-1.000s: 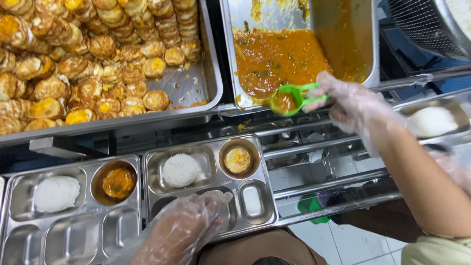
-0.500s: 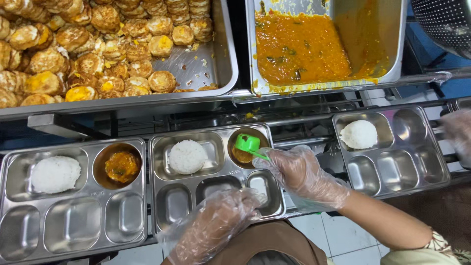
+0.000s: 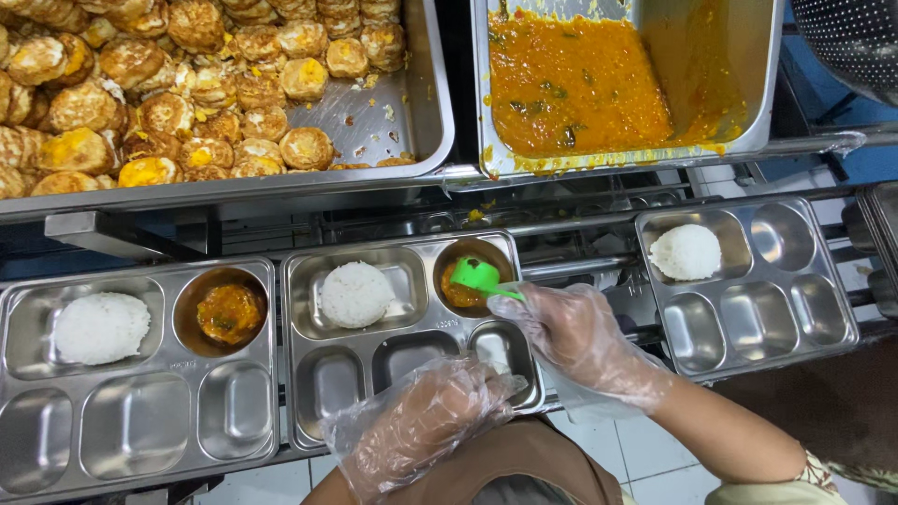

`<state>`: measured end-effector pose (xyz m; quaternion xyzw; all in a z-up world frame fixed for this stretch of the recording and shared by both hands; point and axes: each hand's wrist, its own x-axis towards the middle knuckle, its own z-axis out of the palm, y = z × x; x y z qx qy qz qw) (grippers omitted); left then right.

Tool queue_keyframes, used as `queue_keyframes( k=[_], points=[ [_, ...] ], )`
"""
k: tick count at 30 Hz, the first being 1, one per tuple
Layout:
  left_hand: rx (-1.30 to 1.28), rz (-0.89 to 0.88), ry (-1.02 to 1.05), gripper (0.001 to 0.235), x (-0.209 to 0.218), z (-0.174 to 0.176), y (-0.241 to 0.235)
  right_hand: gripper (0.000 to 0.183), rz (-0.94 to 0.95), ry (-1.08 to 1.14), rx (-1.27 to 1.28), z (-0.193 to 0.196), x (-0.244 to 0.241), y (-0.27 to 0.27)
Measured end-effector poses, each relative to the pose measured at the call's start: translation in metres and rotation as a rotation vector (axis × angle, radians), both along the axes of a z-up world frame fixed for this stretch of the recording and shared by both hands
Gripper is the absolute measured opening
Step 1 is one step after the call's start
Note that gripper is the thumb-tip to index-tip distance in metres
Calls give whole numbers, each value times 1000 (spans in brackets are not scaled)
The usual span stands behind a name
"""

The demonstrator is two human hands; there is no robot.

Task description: The person scoops orange curry sauce from a large metal container using a green ladle and pours it into the compartments of several stainless steel trays. The person also places a round fried item into the trays alongside the rice and curry.

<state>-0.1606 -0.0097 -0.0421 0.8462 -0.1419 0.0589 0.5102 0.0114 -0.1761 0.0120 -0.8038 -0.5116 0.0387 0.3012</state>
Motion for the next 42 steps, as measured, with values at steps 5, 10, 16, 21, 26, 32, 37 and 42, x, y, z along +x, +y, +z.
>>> queue_keyframes(
  k=[5, 10, 16, 21, 26, 32, 37, 42],
  points=[
    [-76, -36, 194, 37, 3, -12, -4, 18, -143, -59, -131, -15, 12, -5],
    [-1041, -33, 524, 46, -5, -22, -4, 26, -202, 267, 28, -32, 24, -11],
    [-904, 72, 709, 55, -13, -28, -4, 32, -671, 1147, -88, -35, 45, -9],
    [-1225, 107, 694, 52, -25, -41, -1, 55, -627, 1611, 75, 1, 54, 7],
    [-599, 305, 806, 45, -64, -38, 54, 66, -364, 1552, 481, 69, 79, -7],
    [756, 165, 968, 37, -77, 3, 144, 38, -730, 888, 521, 114, 155, -21],
    [921, 215, 1014, 43, -19, 44, 112, 45, -663, 123, -303, 87, 248, -23],
    [152, -243, -486, 16, 87, 24, -21, 38, -452, -250, -337, 49, 295, 22]
  ],
)
